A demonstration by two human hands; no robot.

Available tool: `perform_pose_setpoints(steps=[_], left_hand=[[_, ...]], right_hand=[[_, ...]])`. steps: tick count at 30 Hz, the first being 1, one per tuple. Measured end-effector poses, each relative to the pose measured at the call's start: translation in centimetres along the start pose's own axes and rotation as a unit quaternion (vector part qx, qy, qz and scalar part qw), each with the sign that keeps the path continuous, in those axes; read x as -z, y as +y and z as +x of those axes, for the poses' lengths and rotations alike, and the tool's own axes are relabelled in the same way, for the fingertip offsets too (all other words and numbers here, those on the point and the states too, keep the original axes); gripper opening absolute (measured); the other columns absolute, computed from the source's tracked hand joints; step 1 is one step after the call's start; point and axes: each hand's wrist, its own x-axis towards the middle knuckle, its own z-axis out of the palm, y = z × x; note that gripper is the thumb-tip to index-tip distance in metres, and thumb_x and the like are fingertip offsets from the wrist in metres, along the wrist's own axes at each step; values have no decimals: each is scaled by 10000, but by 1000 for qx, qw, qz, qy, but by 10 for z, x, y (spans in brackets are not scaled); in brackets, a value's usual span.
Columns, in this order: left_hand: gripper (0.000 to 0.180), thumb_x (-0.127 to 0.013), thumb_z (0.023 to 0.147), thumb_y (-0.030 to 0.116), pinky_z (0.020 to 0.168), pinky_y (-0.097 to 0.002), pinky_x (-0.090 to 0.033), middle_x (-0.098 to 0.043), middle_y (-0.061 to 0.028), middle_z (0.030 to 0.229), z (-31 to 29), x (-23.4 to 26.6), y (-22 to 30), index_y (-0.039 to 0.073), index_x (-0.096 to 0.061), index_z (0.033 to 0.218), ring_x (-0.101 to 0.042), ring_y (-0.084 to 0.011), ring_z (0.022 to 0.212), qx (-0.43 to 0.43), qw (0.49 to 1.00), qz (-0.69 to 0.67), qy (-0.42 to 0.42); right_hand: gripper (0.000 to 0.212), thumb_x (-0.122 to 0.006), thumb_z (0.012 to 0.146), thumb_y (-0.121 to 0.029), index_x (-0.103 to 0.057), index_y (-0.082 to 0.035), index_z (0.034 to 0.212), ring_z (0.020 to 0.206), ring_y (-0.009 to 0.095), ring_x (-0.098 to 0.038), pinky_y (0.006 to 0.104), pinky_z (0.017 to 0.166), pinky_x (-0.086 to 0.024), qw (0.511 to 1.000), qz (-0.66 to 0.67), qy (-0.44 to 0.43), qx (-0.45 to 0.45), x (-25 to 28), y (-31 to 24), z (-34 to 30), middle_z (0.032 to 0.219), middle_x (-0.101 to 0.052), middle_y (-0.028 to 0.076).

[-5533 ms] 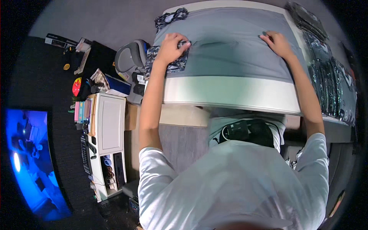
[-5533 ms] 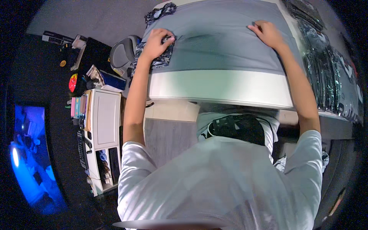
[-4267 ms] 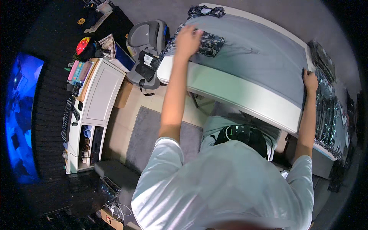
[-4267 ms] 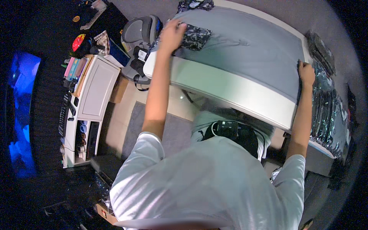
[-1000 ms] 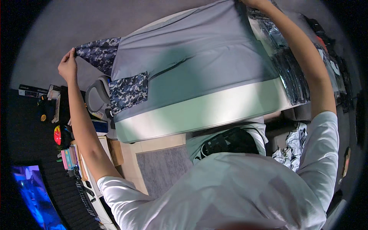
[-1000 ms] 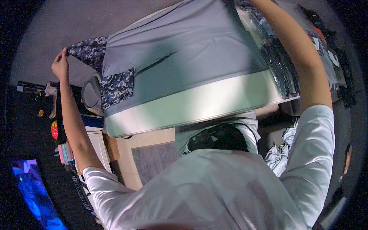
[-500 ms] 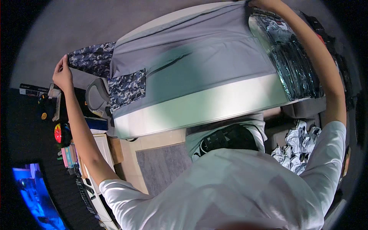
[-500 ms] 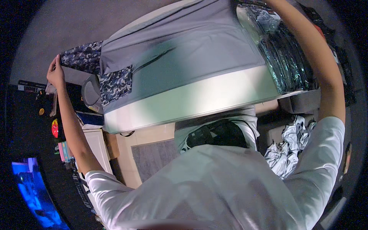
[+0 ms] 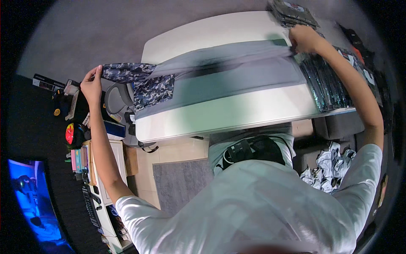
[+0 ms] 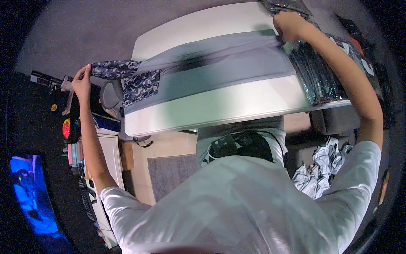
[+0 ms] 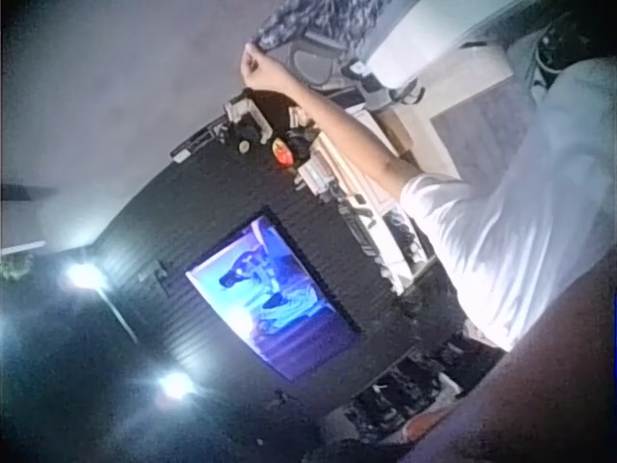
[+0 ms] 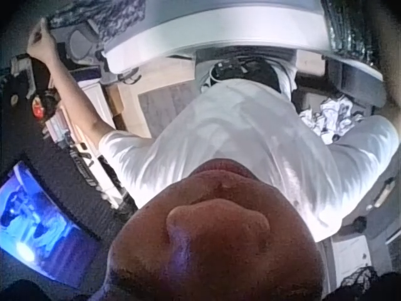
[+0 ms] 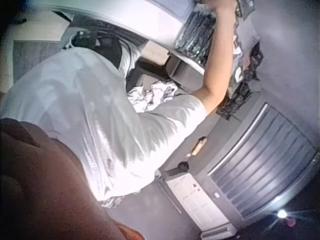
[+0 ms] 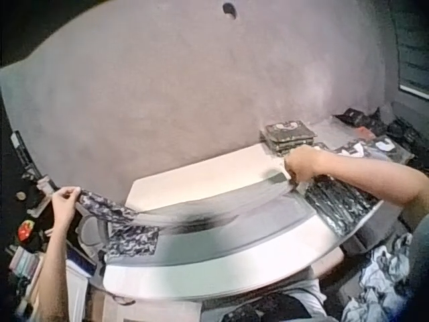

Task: The person is folding a grey shirt and placing it neatly.

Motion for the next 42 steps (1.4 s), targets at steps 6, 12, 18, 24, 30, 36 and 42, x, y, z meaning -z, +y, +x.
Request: perform_pose_setpoints(steps=[6, 12, 18, 24, 30, 36, 42], left_hand=[[369, -774, 879, 337, 685, -250, -490, -718, -66, 769, -15, -6, 6, -14, -756, 992, -612, -82, 726, -13, 991, 68, -117], [518, -798, 846, 399, 824, -314, -498, -723, -104, 982, -11, 10, -10, -21, -692, 1129, -637, -157, 905, 40, 885, 173, -430], [958, -937, 606, 410, 920, -399, -498, -650, -267, 1163, -79, -31, -12, 41, -466, 1354, -639, -371, 1098, -2, 871, 196, -450], [247, -709, 736, 81, 755, -376, -536, -696, -177, 938, -127, -31, -7, -12, -646, 956, -703, -309, 810, -17, 946, 128, -299], [113, -631, 768, -6, 726, -264, -462, -611, -59, 794, -149, -3, -41, -9, -562, 858, -602, -149, 770, 86, 979, -54, -175], [189, -624, 738, -50, 846, -264, -416, -547, -23, 870, -175, -6, -64, 31, -454, 746, -542, -120, 897, 113, 961, -206, -146], [200, -641, 757, -75, 864, -257, -398, -552, -41, 933, -192, -11, -63, 30, -471, 769, -512, -128, 915, 77, 967, -208, -128]], right_hand=[[339, -912, 534, -149, -768, -54, 826, 868, 299, -728, 411, 753, -580, 979, -74, -177, 67, -23, -19, 17, 870, -753, 122], [292, -894, 583, -144, -747, -25, 805, 723, 270, -718, 398, 661, -574, 976, -38, -153, 152, -4, -74, 61, 813, -737, 150], [303, -813, 631, -200, -699, -12, 841, 790, 343, -689, 430, 725, -551, 941, 129, -59, 307, -25, -145, 68, 807, -708, 177], [270, -727, 691, -233, -665, -2, 816, 795, 383, -665, 466, 744, -532, 946, 148, -56, 282, -46, -163, 76, 775, -683, 195], [265, -684, 736, -209, -693, -2, 901, 809, 358, -678, 468, 738, -531, 941, -5, -199, 275, 4, -219, 104, 816, -701, 194], [521, -554, 965, -488, -711, 2, 1049, 973, 367, -667, 461, 887, -515, 851, 333, 199, 354, -4, -364, 162, 964, -705, 212], [563, -637, 912, -509, -679, 28, 1076, 1018, 393, -665, 492, 900, -513, 901, 276, 98, 320, -13, -438, 195, 1057, -696, 236]])
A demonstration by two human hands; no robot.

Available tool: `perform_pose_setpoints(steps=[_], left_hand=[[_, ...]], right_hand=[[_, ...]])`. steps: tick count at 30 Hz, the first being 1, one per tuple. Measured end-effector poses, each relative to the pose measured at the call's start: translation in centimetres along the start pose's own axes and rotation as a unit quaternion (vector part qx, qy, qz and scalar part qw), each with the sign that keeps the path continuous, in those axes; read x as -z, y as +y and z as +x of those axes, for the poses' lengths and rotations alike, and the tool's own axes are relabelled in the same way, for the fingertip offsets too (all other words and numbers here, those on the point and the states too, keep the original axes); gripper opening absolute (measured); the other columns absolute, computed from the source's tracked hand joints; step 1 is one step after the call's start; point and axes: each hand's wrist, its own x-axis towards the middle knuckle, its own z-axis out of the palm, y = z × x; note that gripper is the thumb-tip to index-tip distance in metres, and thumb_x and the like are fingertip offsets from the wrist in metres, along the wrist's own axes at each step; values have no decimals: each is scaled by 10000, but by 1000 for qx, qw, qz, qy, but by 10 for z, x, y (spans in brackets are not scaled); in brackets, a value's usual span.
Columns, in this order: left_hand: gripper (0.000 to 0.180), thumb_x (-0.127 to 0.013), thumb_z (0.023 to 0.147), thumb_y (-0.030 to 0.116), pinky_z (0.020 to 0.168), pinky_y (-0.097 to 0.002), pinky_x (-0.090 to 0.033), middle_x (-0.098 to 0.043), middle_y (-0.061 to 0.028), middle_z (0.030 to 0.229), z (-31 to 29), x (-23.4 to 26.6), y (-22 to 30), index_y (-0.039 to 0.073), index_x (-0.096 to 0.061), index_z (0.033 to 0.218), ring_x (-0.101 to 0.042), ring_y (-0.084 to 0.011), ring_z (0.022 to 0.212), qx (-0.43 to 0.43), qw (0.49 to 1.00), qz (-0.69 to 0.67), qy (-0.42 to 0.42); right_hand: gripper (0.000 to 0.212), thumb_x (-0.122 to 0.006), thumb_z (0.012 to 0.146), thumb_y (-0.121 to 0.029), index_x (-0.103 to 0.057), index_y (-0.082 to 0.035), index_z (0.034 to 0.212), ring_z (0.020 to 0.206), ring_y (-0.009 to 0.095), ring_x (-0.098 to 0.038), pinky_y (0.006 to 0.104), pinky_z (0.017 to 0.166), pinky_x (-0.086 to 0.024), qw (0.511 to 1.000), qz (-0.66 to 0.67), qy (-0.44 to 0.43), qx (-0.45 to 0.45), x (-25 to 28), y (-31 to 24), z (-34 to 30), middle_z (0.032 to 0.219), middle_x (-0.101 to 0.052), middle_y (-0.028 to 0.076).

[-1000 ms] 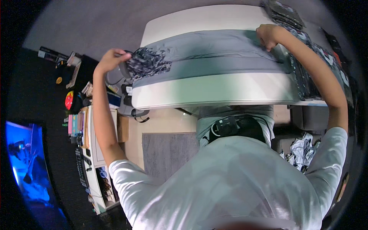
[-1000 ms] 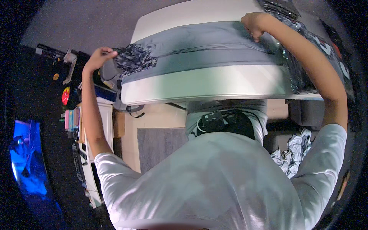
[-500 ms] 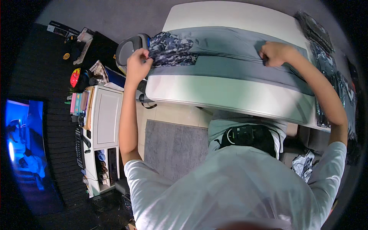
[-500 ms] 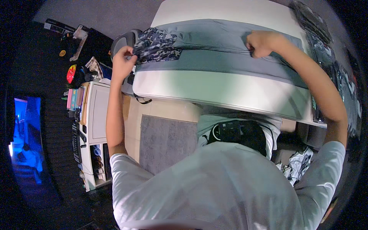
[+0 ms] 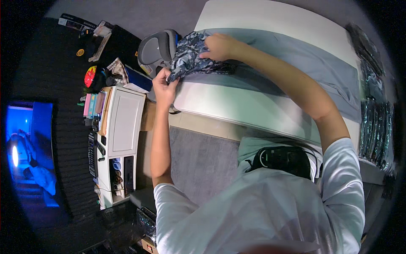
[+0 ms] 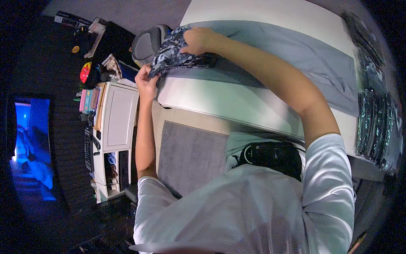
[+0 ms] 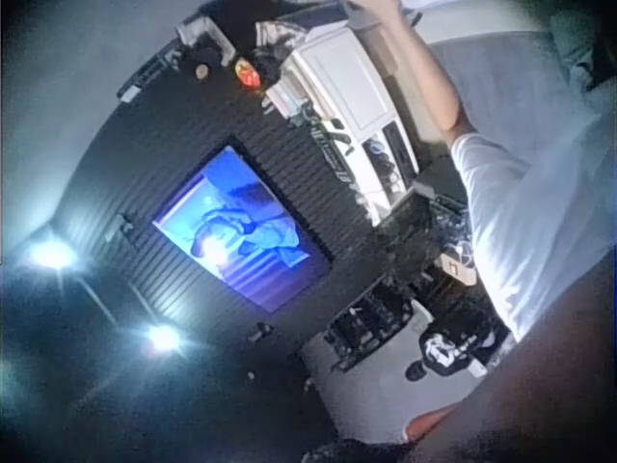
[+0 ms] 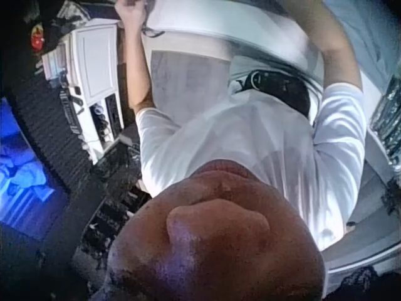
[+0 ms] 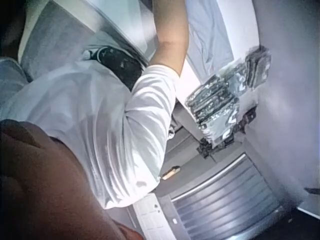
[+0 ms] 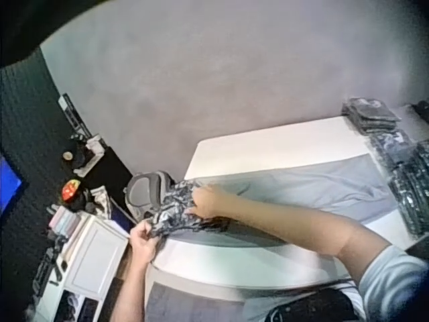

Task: The person is folding a grey shirt and placing it neatly.

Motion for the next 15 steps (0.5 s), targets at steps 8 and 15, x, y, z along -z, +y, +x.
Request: perform_pose_setpoints(steps=[8, 15], left_hand=[[466, -723, 867, 8, 811, -227, -419, -557, -12, 1010, 8, -5, -9, 53, -484, 1265, -516, -91, 928, 36, 999, -40, -2], [426, -699, 892, 10, 864, -224, -430, -596, -22, 1050, 25, 4, -6, 58, -543, 1286, -557, -95, 949, 77, 996, -15, -30]], right_hand=[[444, -690, 884, -424, -667, -1, 1016, 889, 243, -664, 395, 797, -507, 919, 379, 89, -66, -8, 23, 4, 925, -700, 144], [299, -729, 785, -315, -653, -46, 890, 712, 244, -630, 375, 683, -490, 942, 317, 87, -60, -9, 11, 3, 789, -681, 110]])
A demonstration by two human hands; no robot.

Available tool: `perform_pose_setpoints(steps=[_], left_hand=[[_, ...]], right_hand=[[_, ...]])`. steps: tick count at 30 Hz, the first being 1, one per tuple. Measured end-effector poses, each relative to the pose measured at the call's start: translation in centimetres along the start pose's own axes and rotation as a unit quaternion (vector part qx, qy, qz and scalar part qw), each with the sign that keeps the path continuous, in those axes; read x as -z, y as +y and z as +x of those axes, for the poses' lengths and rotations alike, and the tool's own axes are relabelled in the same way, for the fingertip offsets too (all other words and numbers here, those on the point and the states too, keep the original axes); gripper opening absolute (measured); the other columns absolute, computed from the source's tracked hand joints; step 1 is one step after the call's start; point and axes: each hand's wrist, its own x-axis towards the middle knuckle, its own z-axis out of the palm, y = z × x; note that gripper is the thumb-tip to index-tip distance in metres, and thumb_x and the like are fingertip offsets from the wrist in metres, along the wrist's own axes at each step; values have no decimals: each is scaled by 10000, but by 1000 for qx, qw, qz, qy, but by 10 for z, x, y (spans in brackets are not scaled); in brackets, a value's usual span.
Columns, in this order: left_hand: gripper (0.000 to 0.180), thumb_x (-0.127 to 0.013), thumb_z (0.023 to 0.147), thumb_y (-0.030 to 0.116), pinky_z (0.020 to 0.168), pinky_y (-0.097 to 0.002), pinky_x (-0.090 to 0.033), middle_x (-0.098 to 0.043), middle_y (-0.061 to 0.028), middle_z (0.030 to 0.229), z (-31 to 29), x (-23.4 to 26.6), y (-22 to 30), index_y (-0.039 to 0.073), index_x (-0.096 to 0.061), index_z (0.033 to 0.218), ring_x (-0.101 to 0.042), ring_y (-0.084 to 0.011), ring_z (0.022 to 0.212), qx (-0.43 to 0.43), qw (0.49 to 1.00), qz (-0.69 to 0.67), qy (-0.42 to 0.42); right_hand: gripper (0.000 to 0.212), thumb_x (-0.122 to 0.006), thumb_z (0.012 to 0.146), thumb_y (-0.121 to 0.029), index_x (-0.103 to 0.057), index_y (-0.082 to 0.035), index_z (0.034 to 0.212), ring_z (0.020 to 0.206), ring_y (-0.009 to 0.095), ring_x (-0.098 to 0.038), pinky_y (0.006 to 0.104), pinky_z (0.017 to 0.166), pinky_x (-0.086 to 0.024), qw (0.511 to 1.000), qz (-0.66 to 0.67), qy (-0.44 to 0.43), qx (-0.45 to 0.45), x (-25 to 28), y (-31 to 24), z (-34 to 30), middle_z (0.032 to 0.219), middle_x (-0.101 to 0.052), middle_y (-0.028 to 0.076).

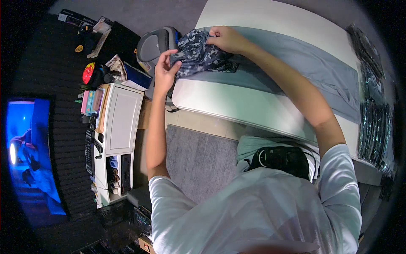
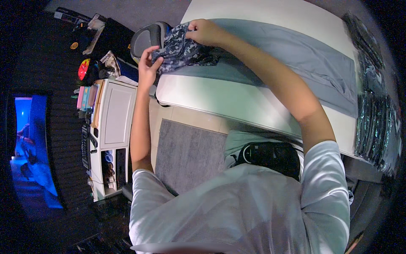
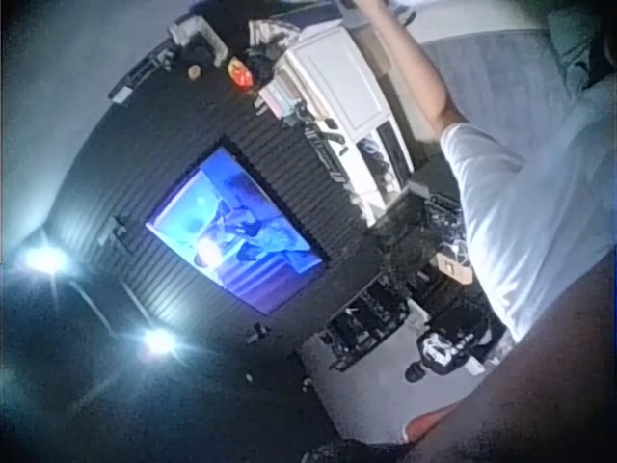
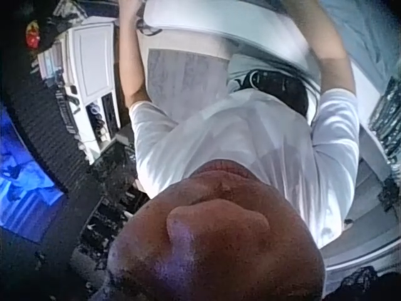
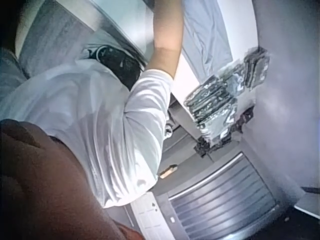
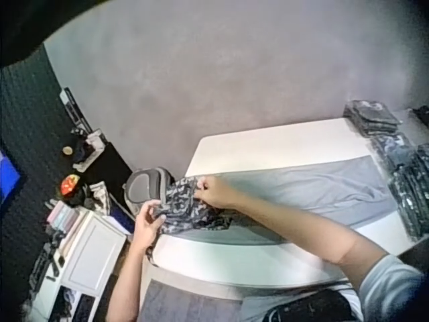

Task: The person is folding a grey shirt and placing it neatly.

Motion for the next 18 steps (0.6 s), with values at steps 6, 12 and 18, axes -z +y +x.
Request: perform_pose_setpoints(steps=[6, 12, 18], left_hand=[[349, -664, 944, 62, 900, -273, -459, -596, -27, 1076, 54, -10, 4, 66, -553, 1276, -575, -144, 975, -87, 985, -28, 149], [471, -664, 912, 238, 946, -345, -453, -603, -165, 1165, 94, -2, -6, 39, -517, 1313, -586, -266, 1085, 7, 973, 203, 113], [928, -449, 889, 771, 1052, -445, -413, -645, -329, 1189, 81, 2, -21, -110, -667, 1077, -556, -442, 1256, 265, 895, 357, 17]], right_hand=[[300, -757, 789, -330, -653, -69, 898, 669, 262, -636, 393, 648, -494, 987, 17, 150, 47, -5, 23, 11, 767, -675, 117], [253, -701, 886, -321, -669, -102, 1009, 685, 245, -657, 390, 695, -507, 947, 157, 279, -9, -11, 20, -3, 745, -673, 119], [204, -673, 912, -298, -695, -134, 1030, 502, 170, -538, 362, 566, -444, 980, 114, 160, -3, 6, 11, -29, 564, -572, 43]])
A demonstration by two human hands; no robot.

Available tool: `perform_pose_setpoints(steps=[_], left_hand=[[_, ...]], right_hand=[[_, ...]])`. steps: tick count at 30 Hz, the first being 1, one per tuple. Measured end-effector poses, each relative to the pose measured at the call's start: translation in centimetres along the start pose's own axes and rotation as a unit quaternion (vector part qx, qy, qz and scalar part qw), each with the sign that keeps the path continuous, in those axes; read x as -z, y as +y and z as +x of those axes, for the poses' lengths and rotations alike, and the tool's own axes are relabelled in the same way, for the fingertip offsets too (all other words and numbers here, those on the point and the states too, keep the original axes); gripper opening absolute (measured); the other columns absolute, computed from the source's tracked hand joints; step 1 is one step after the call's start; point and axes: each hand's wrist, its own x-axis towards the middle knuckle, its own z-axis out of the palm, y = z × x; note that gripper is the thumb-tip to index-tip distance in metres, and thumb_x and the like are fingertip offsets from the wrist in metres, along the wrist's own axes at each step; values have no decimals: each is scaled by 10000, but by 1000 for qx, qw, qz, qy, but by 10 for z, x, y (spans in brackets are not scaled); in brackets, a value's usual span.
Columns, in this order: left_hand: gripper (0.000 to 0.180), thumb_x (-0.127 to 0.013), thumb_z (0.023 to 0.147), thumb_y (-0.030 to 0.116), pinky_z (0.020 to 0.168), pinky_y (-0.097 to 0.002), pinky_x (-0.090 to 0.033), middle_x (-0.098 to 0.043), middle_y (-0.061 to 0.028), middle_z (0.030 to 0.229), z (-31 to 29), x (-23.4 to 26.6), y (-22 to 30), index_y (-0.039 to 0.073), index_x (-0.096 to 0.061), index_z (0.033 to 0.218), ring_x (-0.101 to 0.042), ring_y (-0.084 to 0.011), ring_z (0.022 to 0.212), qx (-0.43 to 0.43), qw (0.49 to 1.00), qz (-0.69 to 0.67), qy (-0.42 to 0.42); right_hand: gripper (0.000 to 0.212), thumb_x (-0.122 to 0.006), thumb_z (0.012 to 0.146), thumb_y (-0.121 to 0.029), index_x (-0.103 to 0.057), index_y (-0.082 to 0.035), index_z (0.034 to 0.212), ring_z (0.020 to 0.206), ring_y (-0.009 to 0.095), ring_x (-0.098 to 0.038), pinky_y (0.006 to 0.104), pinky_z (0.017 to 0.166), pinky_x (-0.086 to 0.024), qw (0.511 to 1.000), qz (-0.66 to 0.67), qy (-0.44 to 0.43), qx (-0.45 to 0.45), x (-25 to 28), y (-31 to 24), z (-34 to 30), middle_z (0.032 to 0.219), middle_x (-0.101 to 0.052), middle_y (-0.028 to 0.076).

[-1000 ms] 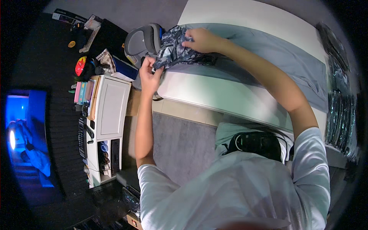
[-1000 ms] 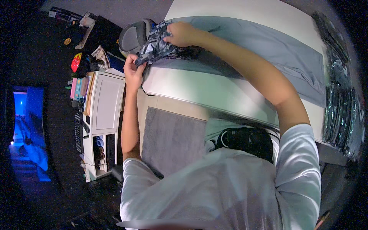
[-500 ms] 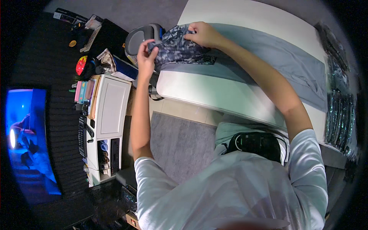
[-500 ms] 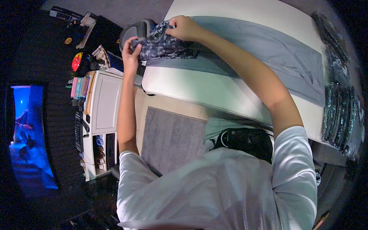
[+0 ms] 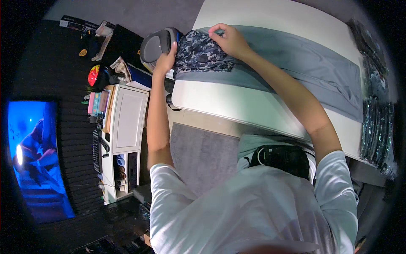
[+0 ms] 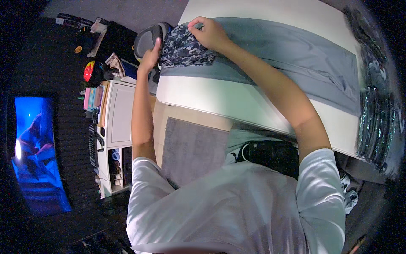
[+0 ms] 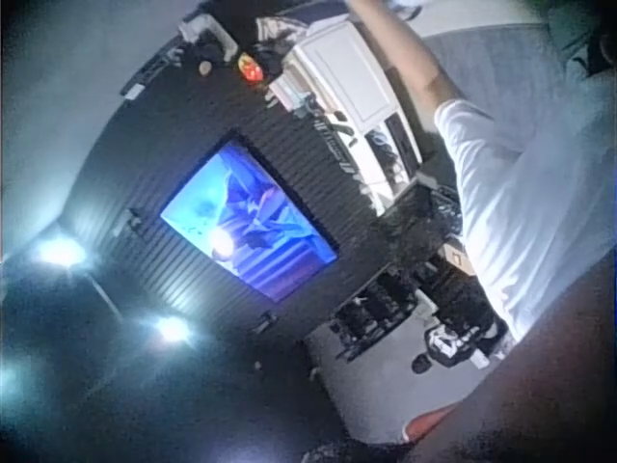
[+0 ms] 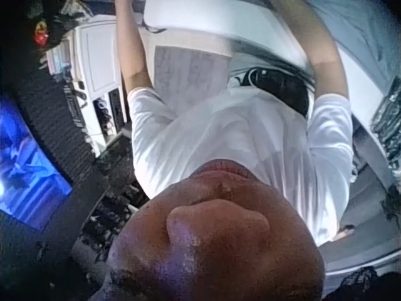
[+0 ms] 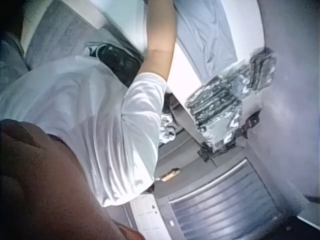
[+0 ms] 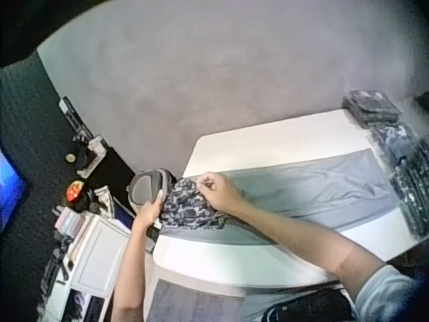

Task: The person is folding a grey shirt and placing it neatly.

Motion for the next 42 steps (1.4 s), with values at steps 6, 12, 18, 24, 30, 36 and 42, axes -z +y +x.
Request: perform_pose_setpoints(steps=[6, 12, 18, 24, 30, 36, 42], left_hand=[[396, -663, 973, 379, 687, -259, -430, -639, -8, 791, -22, -10, -38, 12, -632, 827, -539, -125, 722, -157, 970, -173, 64], [285, -650, 992, 303, 582, -227, -391, -501, 62, 714, -21, -10, -9, 121, -577, 785, -465, -60, 621, -75, 890, -447, 38], [290, -620, 939, 192, 761, -318, -512, -709, -113, 899, -21, 13, -53, -31, -652, 1122, -659, -202, 805, -95, 987, -87, 101], [492, -564, 958, 409, 946, -443, -489, -681, -297, 1110, -31, 5, -14, -11, -667, 1193, -646, -426, 1097, -101, 991, 46, 76], [764, -486, 950, 632, 990, -467, -464, -649, -345, 1138, 11, 7, -4, -91, -688, 1091, -607, -460, 1160, 37, 980, 191, -39], [602, -562, 953, 466, 981, -493, -454, -639, -359, 1128, 17, 5, -6, -100, -629, 1145, -598, -502, 1123, -127, 973, 30, 191], [432, -611, 954, 382, 797, -435, -527, -702, -270, 1007, -29, -7, 74, -4, -653, 1143, -699, -408, 936, -101, 956, 119, 247]], right_hand=[[182, -698, 899, -227, -691, -122, 1047, 472, 118, -437, 342, 504, -368, 997, 66, 30, 32, -7, 6, -4, 526, -507, -5], [277, -682, 894, -184, -653, -123, 1163, 529, 121, -481, 338, 545, -400, 993, 106, -13, -45, -2, 17, -10, 603, -553, 0], [416, -650, 827, -105, -651, -121, 1243, 853, 186, -682, 341, 811, -523, 978, 170, -67, -97, -15, 1, -9, 1017, -731, 179], [386, -632, 795, -70, -716, -75, 1171, 1095, 279, -682, 350, 950, -529, 993, 110, -20, 24, -8, 20, 2, 1200, -696, 187], [368, -691, 860, -178, -652, -72, 1210, 1042, 290, -663, 388, 947, -517, 995, -57, 12, 84, 1, 13, -3, 1123, -714, 130], [375, -668, 901, -254, -618, -116, 1246, 1133, 335, -571, 441, 966, -480, 984, -166, -25, 62, 2, 4, -9, 1127, -689, 145], [291, -642, 886, -178, -690, -121, 1167, 1085, 352, -608, 447, 983, -484, 977, -152, 26, 144, 17, 38, -8, 1096, -689, 162]])
